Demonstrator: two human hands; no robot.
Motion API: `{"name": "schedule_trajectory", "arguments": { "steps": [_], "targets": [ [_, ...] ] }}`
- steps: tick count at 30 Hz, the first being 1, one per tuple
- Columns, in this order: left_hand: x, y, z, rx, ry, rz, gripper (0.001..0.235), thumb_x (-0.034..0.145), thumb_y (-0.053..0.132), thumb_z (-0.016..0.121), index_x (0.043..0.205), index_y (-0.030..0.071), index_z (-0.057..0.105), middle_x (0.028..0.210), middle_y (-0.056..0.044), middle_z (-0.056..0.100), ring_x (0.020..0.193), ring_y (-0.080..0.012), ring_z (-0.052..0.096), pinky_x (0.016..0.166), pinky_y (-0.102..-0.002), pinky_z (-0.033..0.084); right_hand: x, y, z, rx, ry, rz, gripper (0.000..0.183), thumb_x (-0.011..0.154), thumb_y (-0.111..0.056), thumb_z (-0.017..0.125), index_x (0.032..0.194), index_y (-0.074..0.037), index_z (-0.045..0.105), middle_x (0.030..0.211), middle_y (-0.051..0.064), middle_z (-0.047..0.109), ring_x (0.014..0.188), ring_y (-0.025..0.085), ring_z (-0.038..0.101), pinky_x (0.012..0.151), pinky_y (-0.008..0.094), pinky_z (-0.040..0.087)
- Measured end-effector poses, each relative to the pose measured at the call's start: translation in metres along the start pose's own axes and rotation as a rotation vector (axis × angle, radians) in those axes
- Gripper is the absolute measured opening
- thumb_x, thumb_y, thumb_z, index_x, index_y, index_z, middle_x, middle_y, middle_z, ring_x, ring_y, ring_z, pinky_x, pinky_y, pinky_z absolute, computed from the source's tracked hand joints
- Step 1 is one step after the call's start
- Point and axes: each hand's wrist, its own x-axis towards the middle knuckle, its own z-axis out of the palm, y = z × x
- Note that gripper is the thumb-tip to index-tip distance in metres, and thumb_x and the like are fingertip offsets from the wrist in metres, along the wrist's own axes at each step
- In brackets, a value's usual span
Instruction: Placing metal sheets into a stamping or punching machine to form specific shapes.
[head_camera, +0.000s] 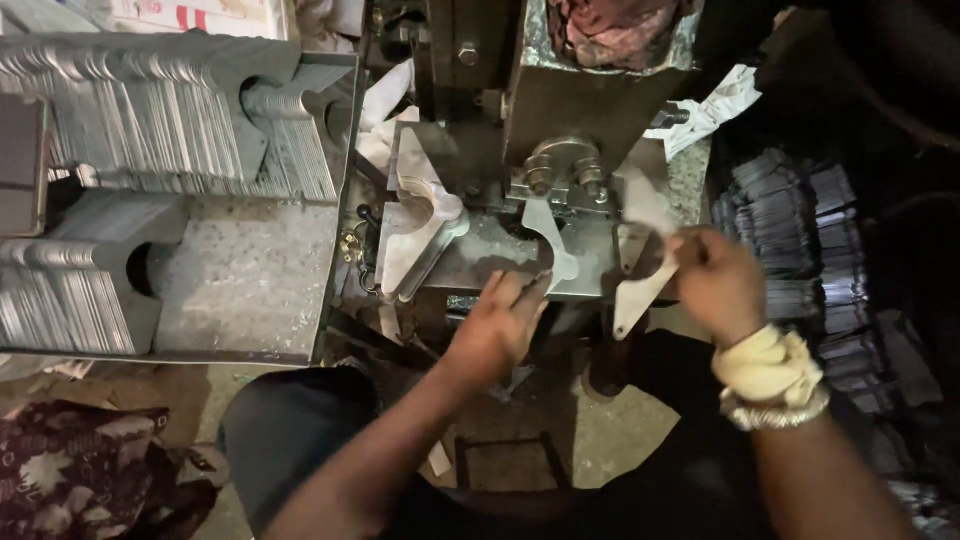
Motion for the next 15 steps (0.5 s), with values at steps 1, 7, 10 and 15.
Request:
{"name": "schedule_trajectory", "arguments": {
  "steps": [1,7,10,15],
  "targets": [
    [0.001,-0.001,0.004,0.019,0.002,0.026,0.042,0.098,0.011,0.067,0.138,-0.002,0.061,0.116,-0.019,0.061,0.109,-0.0368,0.061,0.107,-0.048,0.046,0.009,-0.007,-0.009,-0.002,0.026,0.145,0.022,0.105,-0.02,0.064,0.119,-0.008,0.076,0.082,0.01,0.074,0.06,0.023,0.062,0.054,0.041,0.046],
    [0.001,0.004,-0.003,0.074,-0.067,0.009,0.049,0.094,0.008,0.067,0.14,-0.006,0.058,0.121,-0.021,0.06,0.111,-0.0383,0.056,0.104,-0.045,0.046,0.084,0.045,0.02,0.322,0.006,0.224,0.019,0.096,-0.022,0.074,0.108,-0.008,0.077,0.09,0.012,0.076,0.069,0.017,0.073,0.06,0.036,0.058],
    [0.003,0.006,-0.003,0.03,-0.05,-0.025,0.045,0.094,0.009,0.068,0.137,-0.003,0.061,0.118,-0.02,0.06,0.111,-0.0382,0.057,0.102,-0.045,0.047,0.091,0.054,0.041,0.15,0.142,-0.017,0.022,0.09,-0.018,0.078,0.111,-0.01,0.079,0.095,0.019,0.076,0.082,0.027,0.072,0.073,0.039,0.056],
    [0.006,0.008,-0.007,0.029,-0.016,0.014,0.044,0.095,0.008,0.067,0.137,-0.004,0.061,0.12,-0.019,0.061,0.111,-0.037,0.057,0.102,-0.044,0.048,0.078,0.041,0.051,-0.254,0.36,-0.177,0.018,0.091,-0.022,0.083,0.106,-0.011,0.082,0.1,0.029,0.062,0.094,0.044,0.061,0.08,0.049,0.051]
  ]
}}
